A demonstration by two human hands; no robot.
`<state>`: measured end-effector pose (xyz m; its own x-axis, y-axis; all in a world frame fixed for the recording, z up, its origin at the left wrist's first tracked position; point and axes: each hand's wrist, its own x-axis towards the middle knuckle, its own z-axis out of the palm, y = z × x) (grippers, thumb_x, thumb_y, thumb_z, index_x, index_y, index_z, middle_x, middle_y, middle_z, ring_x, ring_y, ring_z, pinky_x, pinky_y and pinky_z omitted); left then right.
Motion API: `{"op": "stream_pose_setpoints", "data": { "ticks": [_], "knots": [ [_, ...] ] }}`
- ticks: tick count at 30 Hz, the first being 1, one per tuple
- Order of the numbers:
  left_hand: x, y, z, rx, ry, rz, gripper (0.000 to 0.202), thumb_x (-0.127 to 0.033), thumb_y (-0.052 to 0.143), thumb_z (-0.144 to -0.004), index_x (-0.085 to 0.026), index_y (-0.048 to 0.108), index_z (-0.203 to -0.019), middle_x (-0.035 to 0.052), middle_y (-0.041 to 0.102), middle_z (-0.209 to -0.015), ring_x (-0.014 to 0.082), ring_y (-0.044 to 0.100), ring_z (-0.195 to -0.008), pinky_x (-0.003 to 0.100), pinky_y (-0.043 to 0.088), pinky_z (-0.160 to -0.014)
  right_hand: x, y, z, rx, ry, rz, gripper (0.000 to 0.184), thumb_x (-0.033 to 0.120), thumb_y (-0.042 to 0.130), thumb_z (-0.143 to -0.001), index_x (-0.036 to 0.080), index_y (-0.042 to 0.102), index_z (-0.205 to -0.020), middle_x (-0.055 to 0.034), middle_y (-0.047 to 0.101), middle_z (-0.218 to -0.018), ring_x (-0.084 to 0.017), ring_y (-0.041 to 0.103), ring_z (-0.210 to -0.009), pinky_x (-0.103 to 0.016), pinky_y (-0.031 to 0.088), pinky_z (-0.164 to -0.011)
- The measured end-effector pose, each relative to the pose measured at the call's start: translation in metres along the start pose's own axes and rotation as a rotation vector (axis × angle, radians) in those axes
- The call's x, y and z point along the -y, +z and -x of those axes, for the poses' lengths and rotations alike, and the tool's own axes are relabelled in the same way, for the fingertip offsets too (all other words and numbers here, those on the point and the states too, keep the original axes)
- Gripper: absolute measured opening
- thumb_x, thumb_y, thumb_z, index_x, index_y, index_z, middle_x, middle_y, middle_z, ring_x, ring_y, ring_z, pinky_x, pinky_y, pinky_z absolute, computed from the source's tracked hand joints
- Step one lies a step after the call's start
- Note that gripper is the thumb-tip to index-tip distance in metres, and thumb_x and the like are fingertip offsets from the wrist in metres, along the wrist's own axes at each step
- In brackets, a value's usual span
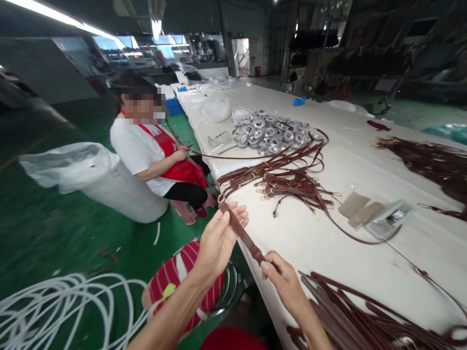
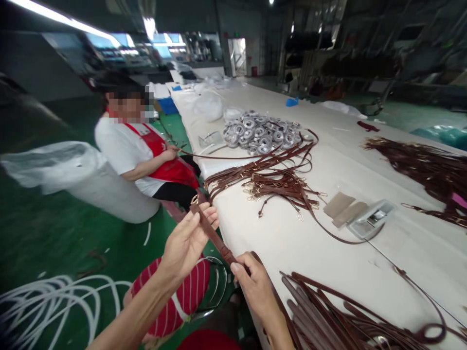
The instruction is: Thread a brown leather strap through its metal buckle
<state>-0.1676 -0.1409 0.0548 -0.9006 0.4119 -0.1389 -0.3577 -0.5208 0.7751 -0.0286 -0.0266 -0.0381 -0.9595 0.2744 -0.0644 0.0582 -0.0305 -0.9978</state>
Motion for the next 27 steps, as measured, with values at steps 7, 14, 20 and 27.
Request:
{"op": "stream_pose_setpoints", "data": {
  "ticks": [7,14,20,27],
  "knots": [
    [0.002,-0.034,0.004,-0.054,0.020,-0.118,0.036,-0.033,0.081,-0.078,-0.015,0.068,-0.106,0.0133,0.076,-0.108,0.0241,0.071,-0.102,0.035,0.057,-0.095,0.000,0.009,0.008,-0.011,0.061,0.013,0.034,0.055,0.056,-0.093,0.021,0.058,-0.089,0.0060,0.047,-0.066,-0.013,0.044,-0.061,-0.027,0.035,-0.061],
    [-0.011,-0.062,-0.010,-0.087,-0.016,-0.136,0.039,-0.036,0.085,-0.072,-0.013,0.069,-0.100,0.0149,0.077,-0.104,0.0244,0.073,-0.093,0.034,0.059,-0.087,0.015,0.026,-0.007,-0.127,-0.099,0.270,0.022,0.042,0.055,-0.096,0.024,0.066,-0.103,-0.0003,0.067,-0.090,-0.018,0.061,-0.083,-0.029,0.045,-0.077],
    [-0.031,-0.087,-0.004,-0.090,0.077,-0.220,0.034,-0.040,0.076,-0.082,-0.016,0.067,-0.104,0.0136,0.077,-0.104,0.0254,0.073,-0.096,0.036,0.059,-0.089,0.002,0.047,-0.025,-0.181,-0.219,0.444,0.028,0.038,0.046,-0.102,0.025,0.064,-0.118,-0.0041,0.070,-0.096,-0.019,0.067,-0.085,-0.030,0.051,-0.078],
    [-0.045,-0.108,0.000,-0.121,0.118,-0.252,0.034,-0.041,0.074,-0.083,-0.017,0.066,-0.106,0.0124,0.077,-0.105,0.0247,0.072,-0.097,0.035,0.058,-0.088,0.004,0.067,-0.034,-0.188,-0.397,0.553,0.024,0.029,0.049,-0.102,0.026,0.063,-0.122,-0.0043,0.073,-0.105,-0.017,0.070,-0.095,-0.024,0.055,-0.081]
  ]
}}
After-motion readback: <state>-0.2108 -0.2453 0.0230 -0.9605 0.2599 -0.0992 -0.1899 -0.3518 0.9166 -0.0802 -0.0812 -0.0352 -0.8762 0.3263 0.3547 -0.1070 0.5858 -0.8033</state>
